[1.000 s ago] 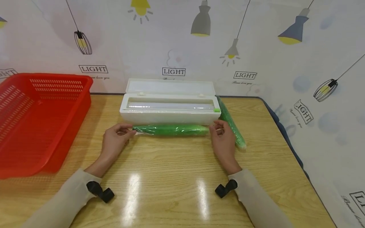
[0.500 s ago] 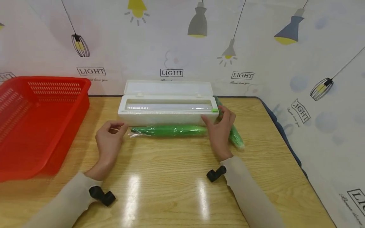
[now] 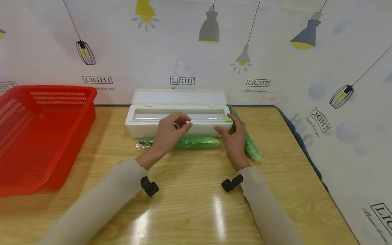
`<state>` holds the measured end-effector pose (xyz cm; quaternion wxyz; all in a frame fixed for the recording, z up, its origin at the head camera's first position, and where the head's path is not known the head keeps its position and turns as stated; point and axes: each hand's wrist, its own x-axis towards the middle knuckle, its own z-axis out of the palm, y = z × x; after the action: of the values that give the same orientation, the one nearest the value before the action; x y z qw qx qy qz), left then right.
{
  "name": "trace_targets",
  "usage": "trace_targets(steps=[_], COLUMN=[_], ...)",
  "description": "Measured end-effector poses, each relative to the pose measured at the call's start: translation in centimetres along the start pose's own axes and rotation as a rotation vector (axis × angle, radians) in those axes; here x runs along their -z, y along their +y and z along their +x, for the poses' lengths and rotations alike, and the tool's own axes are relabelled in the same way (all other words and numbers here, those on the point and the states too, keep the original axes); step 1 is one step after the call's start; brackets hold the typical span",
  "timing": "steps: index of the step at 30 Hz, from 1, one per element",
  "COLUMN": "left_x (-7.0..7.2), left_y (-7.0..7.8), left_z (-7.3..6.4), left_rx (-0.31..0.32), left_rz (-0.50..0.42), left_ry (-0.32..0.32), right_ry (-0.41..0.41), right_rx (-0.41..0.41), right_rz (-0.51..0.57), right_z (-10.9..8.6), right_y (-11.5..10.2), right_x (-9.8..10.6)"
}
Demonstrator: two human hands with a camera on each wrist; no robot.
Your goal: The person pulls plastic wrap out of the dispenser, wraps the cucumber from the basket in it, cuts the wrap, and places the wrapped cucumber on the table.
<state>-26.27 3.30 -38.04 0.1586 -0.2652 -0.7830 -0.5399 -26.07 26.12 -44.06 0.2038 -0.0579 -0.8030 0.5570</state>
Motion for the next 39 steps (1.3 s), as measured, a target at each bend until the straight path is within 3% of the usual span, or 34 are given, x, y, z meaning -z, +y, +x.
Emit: trace_targets(steps=[6, 11, 16, 23, 31, 39], left_x=[-3.4, -5.2, -6.7, -8.4, -9.6, -10.4], left_y=[0.0, 0.6, 0.8, 0.8, 0.9, 1.8], left_z=[2.1, 3.9, 5.1, 5.8, 6.0, 6.0], left_rx=[0.042, 0.016, 0.008, 0.085, 0.055, 0.087], left_rz=[0.109, 0.187, 0.201, 0.2, 0.377, 0.509], left_ry=[-0.161, -0.218, -0.253, -0.309, -0.354, -0.325], right_ry=[0.009, 0.004, 0.018, 0.053, 0.052, 0.059], right_rx=[0.03, 0.081, 0.114, 0.16, 0.245, 0.169], right_rz=[-0.015, 0.012, -0.042, -0.112, -0.104, -0.116], right_z=[0.3, 0.5, 0.6, 0.6, 0.6, 0.5], right_y=[0.5, 0.6, 0.9, 1.0, 1.3, 1.1], right_x=[-0.1, 0.3, 0.3, 0.4, 0.5, 0.5])
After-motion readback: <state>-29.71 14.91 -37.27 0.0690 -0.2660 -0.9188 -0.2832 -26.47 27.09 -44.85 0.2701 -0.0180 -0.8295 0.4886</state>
